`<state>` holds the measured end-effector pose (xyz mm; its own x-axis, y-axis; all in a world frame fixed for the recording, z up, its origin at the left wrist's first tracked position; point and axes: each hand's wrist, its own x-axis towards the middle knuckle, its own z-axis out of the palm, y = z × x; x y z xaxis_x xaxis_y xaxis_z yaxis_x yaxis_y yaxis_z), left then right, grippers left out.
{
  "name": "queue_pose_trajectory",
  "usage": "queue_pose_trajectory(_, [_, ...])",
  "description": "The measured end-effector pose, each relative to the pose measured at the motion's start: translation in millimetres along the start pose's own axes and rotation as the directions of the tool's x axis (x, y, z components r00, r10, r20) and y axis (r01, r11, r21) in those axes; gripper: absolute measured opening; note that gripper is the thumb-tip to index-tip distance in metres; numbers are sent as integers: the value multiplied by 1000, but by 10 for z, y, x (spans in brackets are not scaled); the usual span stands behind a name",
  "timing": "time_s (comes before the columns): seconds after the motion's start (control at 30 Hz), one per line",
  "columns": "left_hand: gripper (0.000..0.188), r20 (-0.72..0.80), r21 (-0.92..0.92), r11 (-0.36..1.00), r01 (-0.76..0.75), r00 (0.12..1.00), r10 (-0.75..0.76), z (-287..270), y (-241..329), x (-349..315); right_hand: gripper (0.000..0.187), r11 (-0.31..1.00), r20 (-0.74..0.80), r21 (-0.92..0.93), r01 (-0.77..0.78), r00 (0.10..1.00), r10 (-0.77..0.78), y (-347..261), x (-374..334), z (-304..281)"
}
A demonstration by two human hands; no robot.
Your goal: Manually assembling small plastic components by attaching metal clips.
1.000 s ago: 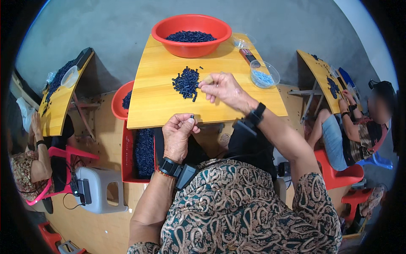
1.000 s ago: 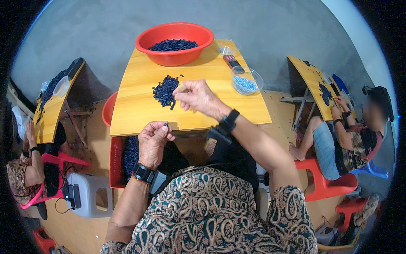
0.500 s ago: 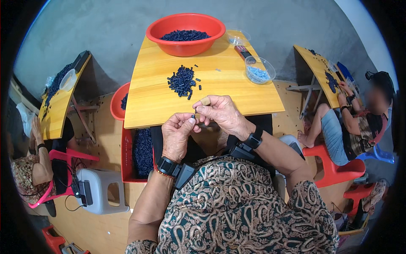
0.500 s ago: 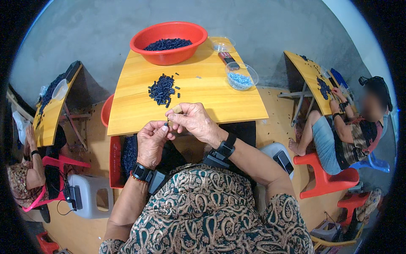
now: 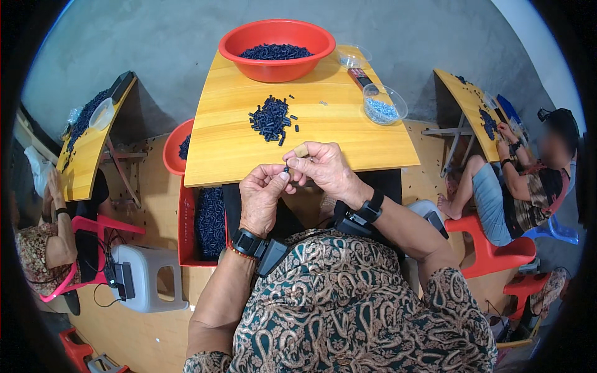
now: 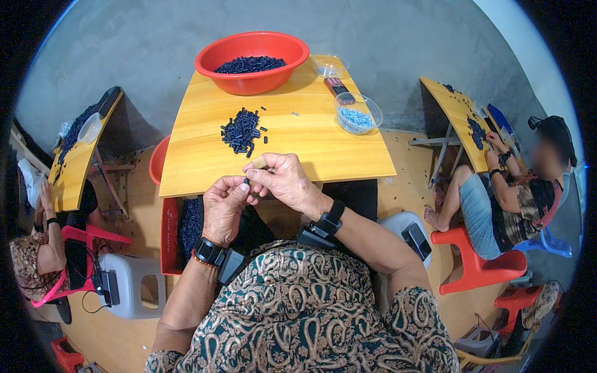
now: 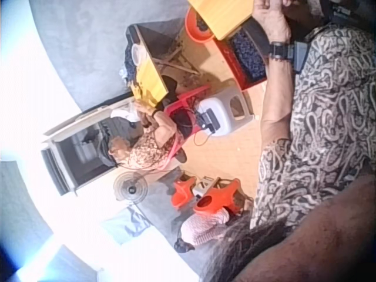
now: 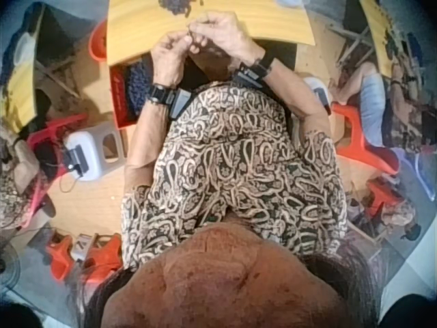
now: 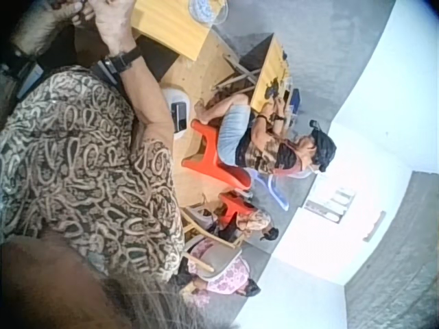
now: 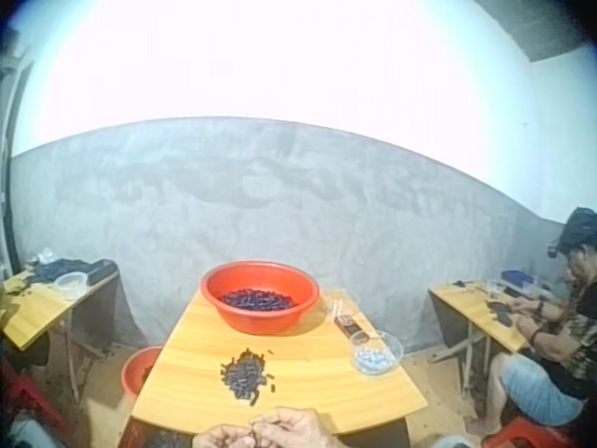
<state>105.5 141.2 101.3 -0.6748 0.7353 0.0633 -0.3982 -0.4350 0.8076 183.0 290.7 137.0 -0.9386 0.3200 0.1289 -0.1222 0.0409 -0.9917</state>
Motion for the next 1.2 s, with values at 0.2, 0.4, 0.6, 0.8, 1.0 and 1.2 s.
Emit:
queue_pose_trajectory(0.2, [9,-14,25,1000,-2,1000,2,-5,-14,5,17,999,-25,-29,34,999,-34,58,15,25])
queue_pose_trajectory(0.4, [8,-23,24,999,34,999,-33,-19,-13,1,18,997,-40,-71,29,999,-32,43,-7,46])
queue_pose_trajectory(0.6, [8,-5,42,999,15,1000,-15,12,-9,-4,16,996,-63,-79,45,997,-50,20,-78,78])
queue_pose_trajectory(0.8, [7,-25,60,998,-15,1000,16,55,17,-29,11,994,-27,-81,79,996,-81,53,-78,65])
queue_pose_trajectory(1.0, [6,23,39,999,-17,1000,16,46,-27,-29,10,985,80,-111,129,989,-121,38,-125,-34])
queue_pose_trajectory(1.2, [7,46,-94,989,110,993,-106,2,-13,-26,23,985,142,-175,14,990,11,-191,-161,-170])
